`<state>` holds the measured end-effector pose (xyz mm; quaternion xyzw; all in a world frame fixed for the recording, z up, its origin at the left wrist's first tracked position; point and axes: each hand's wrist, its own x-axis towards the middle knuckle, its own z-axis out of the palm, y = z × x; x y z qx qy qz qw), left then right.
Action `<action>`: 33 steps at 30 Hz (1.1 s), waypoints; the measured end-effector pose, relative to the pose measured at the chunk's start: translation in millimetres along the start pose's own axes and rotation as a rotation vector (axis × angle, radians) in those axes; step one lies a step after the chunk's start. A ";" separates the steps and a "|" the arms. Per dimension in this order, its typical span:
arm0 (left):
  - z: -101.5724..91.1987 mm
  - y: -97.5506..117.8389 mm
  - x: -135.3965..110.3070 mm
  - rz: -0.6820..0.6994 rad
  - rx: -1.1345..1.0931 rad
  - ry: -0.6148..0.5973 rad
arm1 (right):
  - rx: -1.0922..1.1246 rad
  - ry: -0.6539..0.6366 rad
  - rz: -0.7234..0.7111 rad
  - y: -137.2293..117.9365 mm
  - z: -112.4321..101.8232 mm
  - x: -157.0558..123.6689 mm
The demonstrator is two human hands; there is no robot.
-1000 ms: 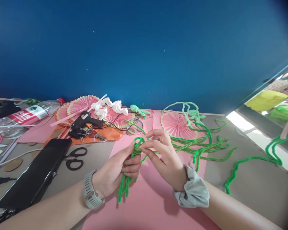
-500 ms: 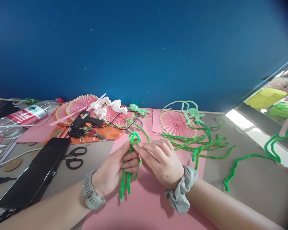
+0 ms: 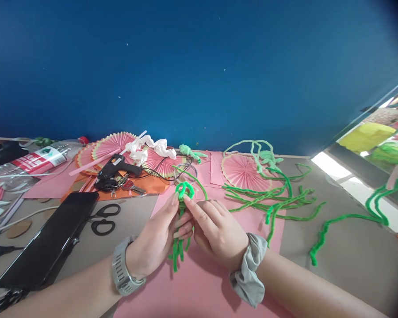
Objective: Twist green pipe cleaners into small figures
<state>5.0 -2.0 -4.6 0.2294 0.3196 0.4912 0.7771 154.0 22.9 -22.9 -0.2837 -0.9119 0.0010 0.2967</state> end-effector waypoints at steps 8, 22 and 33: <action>-4.5 1.6 2.7 -0.030 -0.051 0.012 | 0.104 0.011 0.029 0.3 -4.2 -0.2; -1.4 -0.3 6.6 0.009 0.031 -0.072 | 0.552 0.137 0.397 -0.4 -2.1 2.0; -5.4 -5.1 10.2 0.134 0.170 -0.017 | 0.641 0.096 0.293 2.5 -1.8 2.4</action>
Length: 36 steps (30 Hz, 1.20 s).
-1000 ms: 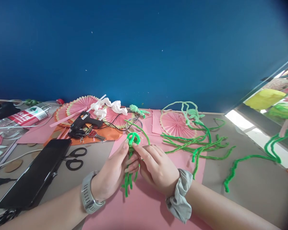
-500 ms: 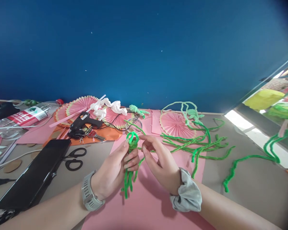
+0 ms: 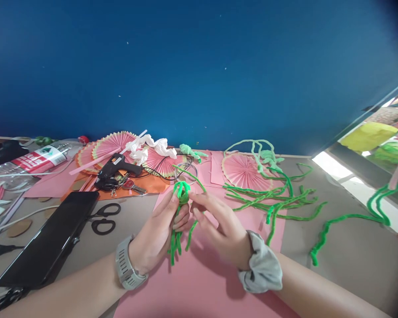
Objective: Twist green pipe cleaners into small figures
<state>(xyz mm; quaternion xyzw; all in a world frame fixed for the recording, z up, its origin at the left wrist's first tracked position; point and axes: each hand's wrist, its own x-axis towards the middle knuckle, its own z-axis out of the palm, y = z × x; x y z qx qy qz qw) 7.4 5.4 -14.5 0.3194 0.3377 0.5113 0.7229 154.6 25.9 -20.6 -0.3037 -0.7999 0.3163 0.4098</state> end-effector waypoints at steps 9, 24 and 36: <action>0.8 -2.8 -3.1 -0.040 0.162 -0.046 | 0.025 0.163 0.094 -1.2 -2.8 6.8; -4.4 -0.9 -1.9 -0.250 -0.041 -0.162 | 0.026 0.141 0.042 2.6 -0.5 1.5; -2.0 0.8 -7.1 -0.261 0.116 -0.187 | -0.259 0.057 -0.051 1.0 -5.3 1.1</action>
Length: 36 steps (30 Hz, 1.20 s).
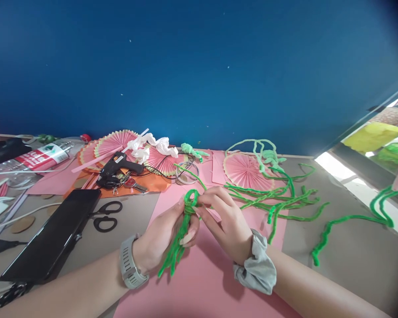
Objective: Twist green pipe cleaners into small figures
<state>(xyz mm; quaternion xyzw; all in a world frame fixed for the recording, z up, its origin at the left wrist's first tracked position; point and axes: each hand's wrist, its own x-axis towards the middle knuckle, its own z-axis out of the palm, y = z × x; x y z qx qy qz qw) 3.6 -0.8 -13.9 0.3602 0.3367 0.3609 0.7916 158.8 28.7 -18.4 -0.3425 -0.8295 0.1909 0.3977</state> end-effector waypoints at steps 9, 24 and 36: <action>-3.0 -6.0 1.7 0.032 0.071 0.062 | -0.186 -0.012 -0.180 1.4 1.1 -2.8; 5.5 -3.2 -0.5 0.182 0.221 0.242 | -0.214 -0.016 -0.193 3.7 0.2 -1.4; -12.6 -2.7 12.3 0.156 0.003 0.265 | -0.372 -0.596 -0.082 6.4 -15.0 9.5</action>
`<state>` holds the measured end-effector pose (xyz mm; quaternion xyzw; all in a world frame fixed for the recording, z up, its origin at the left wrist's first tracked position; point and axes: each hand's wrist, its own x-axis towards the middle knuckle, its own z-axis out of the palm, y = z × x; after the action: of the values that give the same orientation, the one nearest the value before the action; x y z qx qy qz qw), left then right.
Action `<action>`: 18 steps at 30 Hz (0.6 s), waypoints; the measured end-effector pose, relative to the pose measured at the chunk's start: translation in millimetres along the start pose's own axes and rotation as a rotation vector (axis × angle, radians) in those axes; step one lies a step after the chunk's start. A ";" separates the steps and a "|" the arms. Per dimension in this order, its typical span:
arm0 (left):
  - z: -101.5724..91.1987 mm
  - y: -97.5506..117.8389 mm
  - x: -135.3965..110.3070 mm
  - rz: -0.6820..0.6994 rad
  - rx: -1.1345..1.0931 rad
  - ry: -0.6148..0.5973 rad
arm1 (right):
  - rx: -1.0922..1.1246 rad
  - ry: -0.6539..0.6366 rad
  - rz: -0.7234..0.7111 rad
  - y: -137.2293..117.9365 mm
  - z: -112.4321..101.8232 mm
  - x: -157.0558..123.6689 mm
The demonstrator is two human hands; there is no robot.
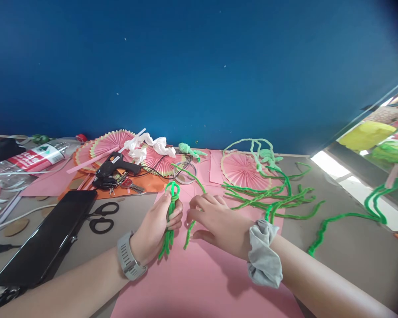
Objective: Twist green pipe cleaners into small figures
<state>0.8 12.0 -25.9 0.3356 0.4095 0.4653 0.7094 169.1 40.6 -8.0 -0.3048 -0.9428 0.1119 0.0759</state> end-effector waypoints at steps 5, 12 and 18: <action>2.6 1.6 -2.1 -0.005 -0.020 -0.033 | 0.024 -0.035 -0.036 -0.3 8.1 3.4; 3.7 4.3 -2.3 0.012 -0.131 0.001 | 0.209 0.011 -0.059 -0.5 3.0 4.5; 5.9 7.2 -2.9 0.012 -0.164 -0.030 | 0.137 0.240 -0.084 2.2 0.1 2.9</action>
<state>2.6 11.2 -16.4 0.2856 0.3575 0.4964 0.7377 167.9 44.1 -8.5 -0.2702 -0.9290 0.1355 0.2134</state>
